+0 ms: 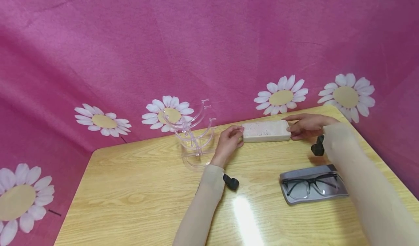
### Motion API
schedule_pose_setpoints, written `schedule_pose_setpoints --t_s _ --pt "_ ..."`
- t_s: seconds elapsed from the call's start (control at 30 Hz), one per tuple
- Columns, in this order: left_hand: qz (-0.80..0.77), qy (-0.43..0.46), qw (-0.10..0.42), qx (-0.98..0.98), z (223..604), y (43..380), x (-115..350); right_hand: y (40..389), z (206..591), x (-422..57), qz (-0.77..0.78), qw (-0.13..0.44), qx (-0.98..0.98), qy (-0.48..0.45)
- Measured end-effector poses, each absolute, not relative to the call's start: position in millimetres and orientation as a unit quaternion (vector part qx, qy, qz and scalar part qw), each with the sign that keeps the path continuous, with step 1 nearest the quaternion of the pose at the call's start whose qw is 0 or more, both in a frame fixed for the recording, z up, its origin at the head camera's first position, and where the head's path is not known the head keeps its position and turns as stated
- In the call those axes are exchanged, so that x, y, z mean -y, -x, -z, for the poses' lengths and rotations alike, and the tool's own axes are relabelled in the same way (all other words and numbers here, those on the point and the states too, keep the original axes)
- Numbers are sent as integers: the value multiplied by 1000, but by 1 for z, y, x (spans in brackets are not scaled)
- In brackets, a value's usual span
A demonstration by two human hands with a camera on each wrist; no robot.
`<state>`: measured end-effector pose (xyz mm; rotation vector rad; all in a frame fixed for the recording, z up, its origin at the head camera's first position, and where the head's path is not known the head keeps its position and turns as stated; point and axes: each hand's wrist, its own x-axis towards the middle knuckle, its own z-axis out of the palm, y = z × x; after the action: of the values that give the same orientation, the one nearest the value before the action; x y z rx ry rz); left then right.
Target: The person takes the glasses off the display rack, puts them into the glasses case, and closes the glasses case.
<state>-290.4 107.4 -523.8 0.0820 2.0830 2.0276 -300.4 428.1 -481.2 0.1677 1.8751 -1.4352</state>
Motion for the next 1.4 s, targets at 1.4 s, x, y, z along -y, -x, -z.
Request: schedule_pose_setpoints --t_s 1.4 --pt "-692 -18 34 -720 501 274 -104 273 457 -439 446 326 -834 -11"
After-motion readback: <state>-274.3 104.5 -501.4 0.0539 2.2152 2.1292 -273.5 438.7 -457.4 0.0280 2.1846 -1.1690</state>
